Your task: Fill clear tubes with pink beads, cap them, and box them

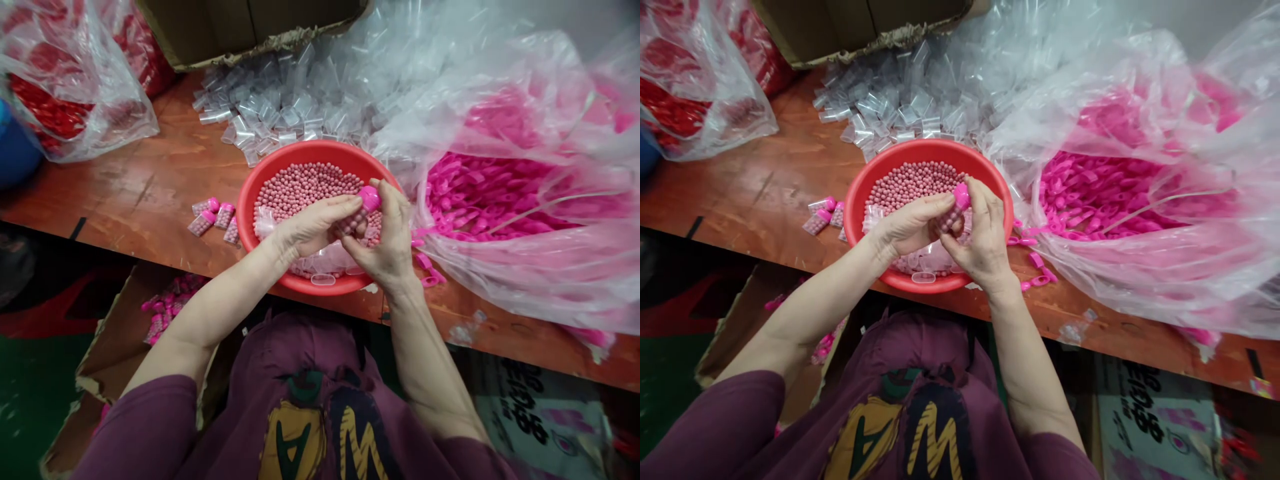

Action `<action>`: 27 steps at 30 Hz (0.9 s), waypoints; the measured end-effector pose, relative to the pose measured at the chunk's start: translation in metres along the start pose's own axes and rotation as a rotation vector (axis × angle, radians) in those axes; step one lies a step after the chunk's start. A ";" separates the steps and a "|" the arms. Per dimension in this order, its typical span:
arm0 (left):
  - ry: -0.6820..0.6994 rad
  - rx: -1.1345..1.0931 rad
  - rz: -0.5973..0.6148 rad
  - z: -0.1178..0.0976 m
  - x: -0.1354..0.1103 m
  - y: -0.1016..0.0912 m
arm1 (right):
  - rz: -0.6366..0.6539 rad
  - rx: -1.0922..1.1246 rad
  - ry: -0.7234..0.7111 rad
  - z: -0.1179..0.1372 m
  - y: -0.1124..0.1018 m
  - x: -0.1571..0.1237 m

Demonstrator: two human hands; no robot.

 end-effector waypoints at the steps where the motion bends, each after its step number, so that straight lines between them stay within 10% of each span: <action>1: 0.004 -0.008 0.027 0.000 -0.001 0.002 | -0.018 0.031 -0.009 0.001 -0.004 0.000; 11: 0.270 0.436 -0.191 -0.013 0.000 -0.012 | -0.061 -0.119 -0.019 -0.013 -0.001 -0.007; 27: 0.022 0.220 -0.067 0.005 0.000 -0.008 | -0.046 -0.405 0.050 -0.009 0.011 -0.005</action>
Point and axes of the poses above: each hand's wrist, its own x-axis towards the middle knuckle, its own y-axis out of the palm, z = x × y, the point moved 7 cm from there along x, towards the middle knuckle, and after that the axes turned 9 degrees about y, right-handed, at the moved point
